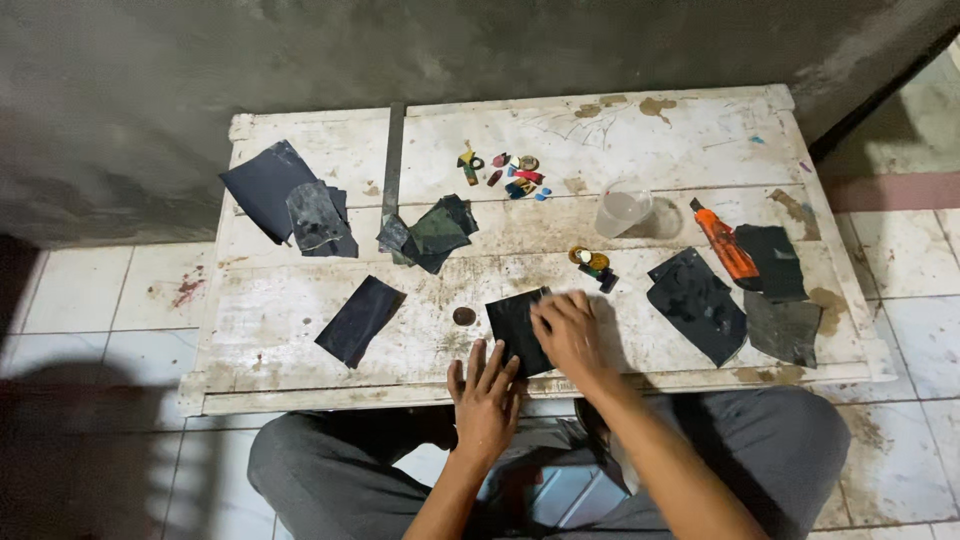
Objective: The person sits on the floor and sands a small black rectangular piece using a round sanding block. They repeatedly rub the surface, occasionally dipping the block into a plastic cup of water and continuing to sand.
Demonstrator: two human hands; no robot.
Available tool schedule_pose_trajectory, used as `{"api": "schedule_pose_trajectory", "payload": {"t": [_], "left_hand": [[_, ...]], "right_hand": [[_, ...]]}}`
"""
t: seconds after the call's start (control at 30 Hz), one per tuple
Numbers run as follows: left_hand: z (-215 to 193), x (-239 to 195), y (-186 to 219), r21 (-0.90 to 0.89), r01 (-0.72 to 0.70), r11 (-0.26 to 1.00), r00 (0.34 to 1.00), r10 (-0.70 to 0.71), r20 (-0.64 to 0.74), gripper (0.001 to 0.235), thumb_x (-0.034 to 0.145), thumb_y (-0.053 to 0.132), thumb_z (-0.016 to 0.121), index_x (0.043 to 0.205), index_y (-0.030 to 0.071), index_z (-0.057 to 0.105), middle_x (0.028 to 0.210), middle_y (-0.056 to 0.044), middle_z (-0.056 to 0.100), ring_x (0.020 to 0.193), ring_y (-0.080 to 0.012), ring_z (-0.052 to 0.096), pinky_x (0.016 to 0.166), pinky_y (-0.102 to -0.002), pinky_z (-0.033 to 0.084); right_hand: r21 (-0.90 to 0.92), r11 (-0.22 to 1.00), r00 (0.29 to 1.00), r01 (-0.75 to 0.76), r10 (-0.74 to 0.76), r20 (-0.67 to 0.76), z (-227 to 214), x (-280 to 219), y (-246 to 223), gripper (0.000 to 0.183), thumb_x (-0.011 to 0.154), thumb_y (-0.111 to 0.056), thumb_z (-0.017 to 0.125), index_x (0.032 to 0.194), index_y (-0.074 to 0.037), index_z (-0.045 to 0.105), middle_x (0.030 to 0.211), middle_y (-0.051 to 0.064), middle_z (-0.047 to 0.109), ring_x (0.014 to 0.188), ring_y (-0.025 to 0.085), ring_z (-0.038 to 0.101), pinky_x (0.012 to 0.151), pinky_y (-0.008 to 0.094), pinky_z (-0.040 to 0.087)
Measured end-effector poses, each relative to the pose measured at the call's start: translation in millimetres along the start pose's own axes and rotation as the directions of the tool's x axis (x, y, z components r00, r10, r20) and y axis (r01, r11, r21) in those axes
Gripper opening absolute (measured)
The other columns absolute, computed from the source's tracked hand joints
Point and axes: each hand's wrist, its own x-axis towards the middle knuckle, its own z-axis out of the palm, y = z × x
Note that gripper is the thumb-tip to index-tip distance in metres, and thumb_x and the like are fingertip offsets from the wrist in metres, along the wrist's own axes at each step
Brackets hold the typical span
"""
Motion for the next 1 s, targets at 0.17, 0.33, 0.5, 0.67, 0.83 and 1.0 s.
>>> {"api": "schedule_pose_trajectory", "payload": {"t": [0.17,0.33,0.5,0.67,0.83,1.0], "left_hand": [[5,2,-2,0.002,0.036,0.999,0.999,-0.036,0.004,0.042,0.088,0.027,0.063,0.129,0.02,0.062,0.15,-0.005,0.047,0.144,-0.0336,0.033,0.11,-0.059,0.018],[2,4,2,0.006,0.003,1.0,0.999,-0.002,-0.042,0.039,0.092,0.026,0.06,0.129,0.017,0.062,0.15,-0.006,0.047,0.144,-0.035,0.033,0.111,-0.06,0.019],[3,3,1,0.013,0.02,1.0,0.999,-0.019,-0.026,0.039,0.091,0.029,0.061,0.129,0.02,0.062,0.151,-0.005,0.046,0.144,-0.0337,0.032,0.111,-0.06,0.018],[2,2,1,0.028,0.014,1.0,1.0,-0.013,-0.026,0.039,0.091,0.027,0.061,0.13,0.02,0.062,0.151,-0.005,0.046,0.145,-0.0337,0.031,0.11,-0.06,0.018],[3,2,-1,-0.01,0.023,1.0,1.0,-0.023,0.015,0.045,0.087,0.025,0.062,0.132,0.019,0.06,0.153,-0.005,0.043,0.146,-0.0338,0.029,0.111,-0.06,0.017],[3,5,0,0.038,0.023,0.999,1.0,-0.023,0.005,0.041,0.087,0.026,0.062,0.128,0.021,0.062,0.15,-0.004,0.047,0.143,-0.0335,0.033,0.109,-0.059,0.022]], "right_hand": [[0.051,0.998,0.996,0.048,-0.051,0.066,-47,-46,-24,0.011,0.092,-0.015,0.063,0.096,-0.007,0.07,0.096,0.005,0.066,0.088,0.026,0.052,0.078,0.037,0.042],[0.025,0.994,0.994,0.109,-0.109,0.019,-43,-34,-21,0.011,0.095,-0.013,0.063,0.09,-0.006,0.07,0.093,0.005,0.066,0.085,0.025,0.052,0.079,0.036,0.043],[-0.024,0.999,0.998,0.023,-0.025,-0.066,8,0,19,0.01,0.089,-0.015,0.072,0.095,-0.008,0.074,0.095,0.003,0.068,0.088,0.025,0.049,0.073,0.036,0.043],[-0.04,0.999,1.0,0.031,-0.031,0.001,-9,3,7,0.008,0.092,-0.015,0.067,0.091,-0.008,0.071,0.095,0.003,0.066,0.087,0.025,0.051,0.078,0.037,0.042],[-0.009,0.999,0.982,-0.049,0.05,0.182,-19,-54,-11,0.029,0.099,-0.031,0.053,0.098,-0.007,0.07,0.097,0.006,0.068,0.093,0.024,0.052,0.084,0.039,0.045],[0.044,0.99,0.988,0.132,-0.135,0.073,-52,-43,-39,0.011,0.093,-0.012,0.062,0.097,-0.004,0.069,0.099,0.007,0.064,0.088,0.029,0.053,0.084,0.039,0.044]]}}
